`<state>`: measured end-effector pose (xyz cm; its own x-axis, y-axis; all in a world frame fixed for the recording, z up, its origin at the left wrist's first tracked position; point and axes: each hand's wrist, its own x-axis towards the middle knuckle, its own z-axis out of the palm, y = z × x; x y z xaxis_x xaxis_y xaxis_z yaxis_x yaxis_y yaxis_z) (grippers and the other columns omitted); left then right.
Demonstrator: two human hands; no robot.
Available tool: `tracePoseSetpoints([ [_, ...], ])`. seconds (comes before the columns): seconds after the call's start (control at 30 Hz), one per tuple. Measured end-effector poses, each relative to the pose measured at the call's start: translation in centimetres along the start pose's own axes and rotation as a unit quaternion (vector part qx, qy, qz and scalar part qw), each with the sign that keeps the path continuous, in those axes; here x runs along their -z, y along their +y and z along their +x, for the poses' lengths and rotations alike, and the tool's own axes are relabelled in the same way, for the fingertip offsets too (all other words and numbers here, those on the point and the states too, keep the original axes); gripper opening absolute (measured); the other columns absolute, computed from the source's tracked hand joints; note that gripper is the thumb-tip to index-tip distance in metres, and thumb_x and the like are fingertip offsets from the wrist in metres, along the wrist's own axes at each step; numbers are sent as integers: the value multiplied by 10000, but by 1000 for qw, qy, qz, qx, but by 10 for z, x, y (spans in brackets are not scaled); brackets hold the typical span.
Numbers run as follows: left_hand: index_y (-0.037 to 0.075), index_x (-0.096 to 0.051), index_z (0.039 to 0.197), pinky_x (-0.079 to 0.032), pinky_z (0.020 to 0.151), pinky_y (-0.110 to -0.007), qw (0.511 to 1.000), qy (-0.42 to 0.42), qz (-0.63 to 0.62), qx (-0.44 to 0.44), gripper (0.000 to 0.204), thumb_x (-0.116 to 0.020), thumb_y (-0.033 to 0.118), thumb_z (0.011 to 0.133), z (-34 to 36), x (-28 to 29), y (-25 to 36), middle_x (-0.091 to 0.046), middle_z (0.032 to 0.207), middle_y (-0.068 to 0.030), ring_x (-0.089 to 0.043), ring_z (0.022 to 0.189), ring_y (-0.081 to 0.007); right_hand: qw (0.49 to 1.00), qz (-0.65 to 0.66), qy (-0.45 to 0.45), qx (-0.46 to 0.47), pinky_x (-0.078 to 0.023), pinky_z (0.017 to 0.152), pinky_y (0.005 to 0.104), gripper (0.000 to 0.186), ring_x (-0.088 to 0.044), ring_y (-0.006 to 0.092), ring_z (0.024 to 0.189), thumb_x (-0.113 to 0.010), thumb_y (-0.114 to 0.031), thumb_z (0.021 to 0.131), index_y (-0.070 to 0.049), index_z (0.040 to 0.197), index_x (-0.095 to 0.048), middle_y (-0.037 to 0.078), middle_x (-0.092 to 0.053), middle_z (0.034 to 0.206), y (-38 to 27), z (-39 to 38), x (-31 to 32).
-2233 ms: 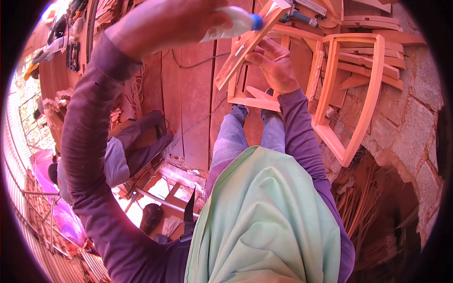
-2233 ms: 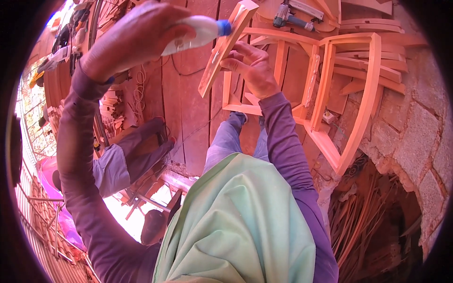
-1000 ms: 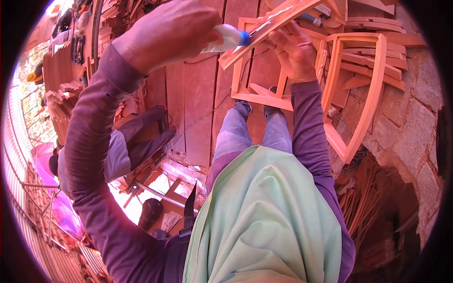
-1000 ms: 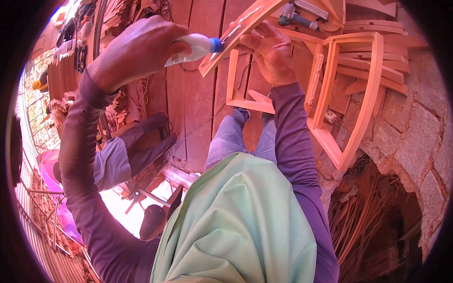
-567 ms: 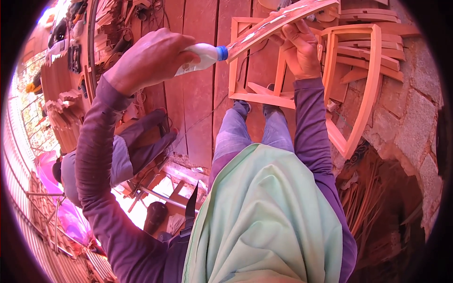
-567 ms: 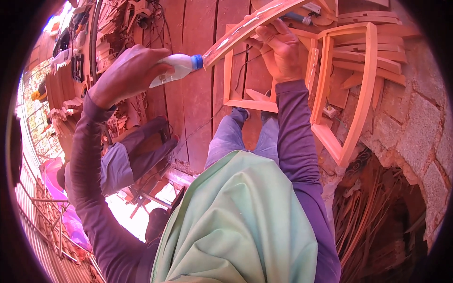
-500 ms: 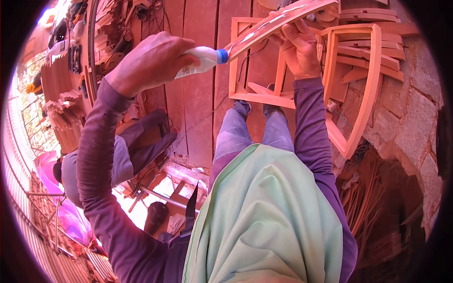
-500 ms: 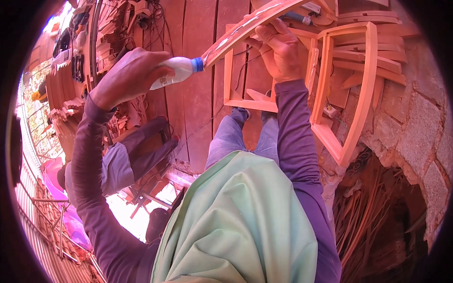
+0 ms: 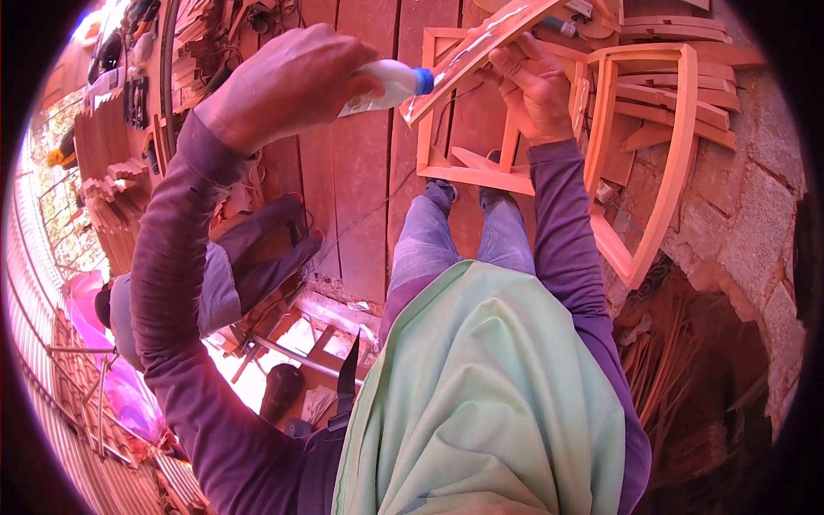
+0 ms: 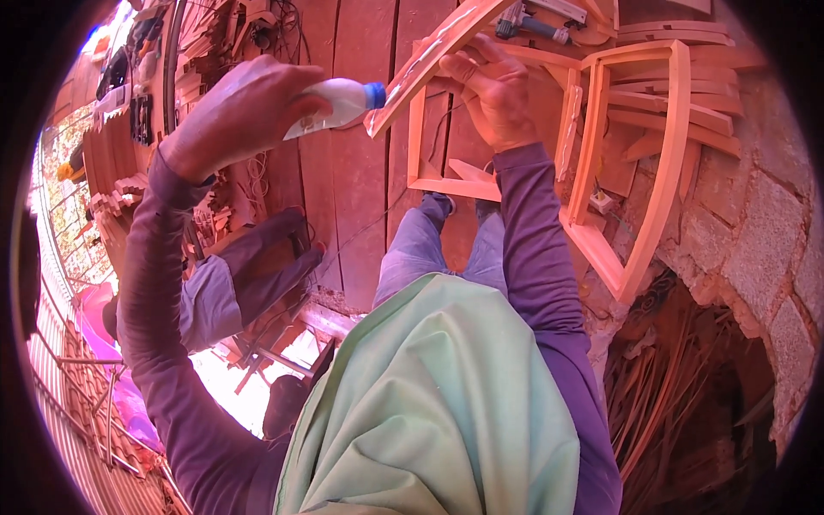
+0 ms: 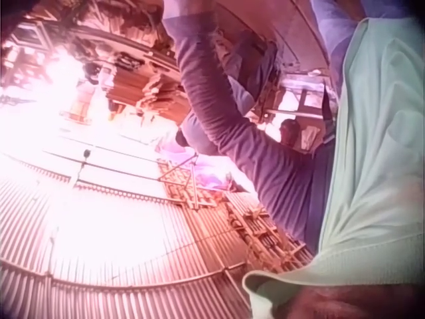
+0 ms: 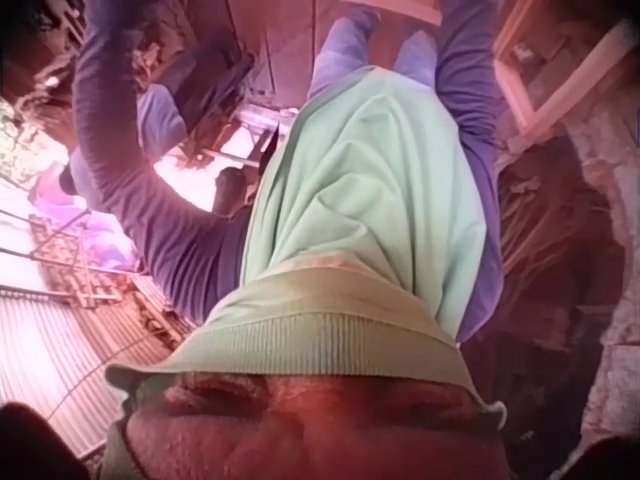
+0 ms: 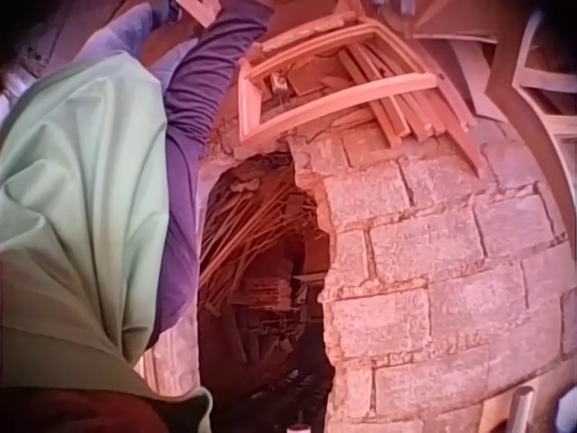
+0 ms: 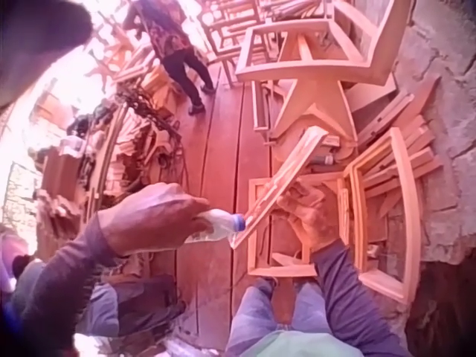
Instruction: Apply glue to wooden slats and attach them to furniture frames for assembly.
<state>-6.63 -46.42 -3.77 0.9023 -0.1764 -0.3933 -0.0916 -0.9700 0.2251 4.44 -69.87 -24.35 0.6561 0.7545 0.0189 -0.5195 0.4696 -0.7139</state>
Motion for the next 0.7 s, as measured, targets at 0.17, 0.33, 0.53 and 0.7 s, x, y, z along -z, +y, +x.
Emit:
tracePoseSetpoints([
  [0.17,3,-752,1099,-580,707,-485,999,-9,-37,-22,279,-739,239,952,7,1,-5,-743,865,-217,-733,778,-396,999,42,9,-6,-581,1068,475,418,-641,311,1308,-599,-73,1067,-21,1480,-558,175,-650,1411,5,-5,11],
  [0.33,-49,-696,1169,-576,729,-438,974,-28,-223,15,329,-698,242,1017,-8,-52,-38,-753,928,-224,-754,802,-334,994,110,14,-25,-545,1106,497,447,-628,337,1326,-603,-108,1071,-23,1504,-531,174,-652,1412,14,-8,34],
  [0.53,-47,-675,1208,-522,780,-324,853,119,-481,165,314,-663,222,1048,-61,-190,-51,-707,931,-124,-659,926,-123,988,78,33,-129,-535,1098,505,424,-660,329,1270,-612,-141,1074,-24,1478,-556,148,-670,1381,50,-5,83],
  [0.7,-25,-632,1062,-448,717,-271,763,136,-599,201,152,-618,123,1034,-61,-242,-30,-555,837,-27,-503,824,-77,948,-165,74,-261,-557,1018,396,412,-671,206,1184,-657,-123,1034,-4,1426,-612,65,-699,1259,74,10,160],
])
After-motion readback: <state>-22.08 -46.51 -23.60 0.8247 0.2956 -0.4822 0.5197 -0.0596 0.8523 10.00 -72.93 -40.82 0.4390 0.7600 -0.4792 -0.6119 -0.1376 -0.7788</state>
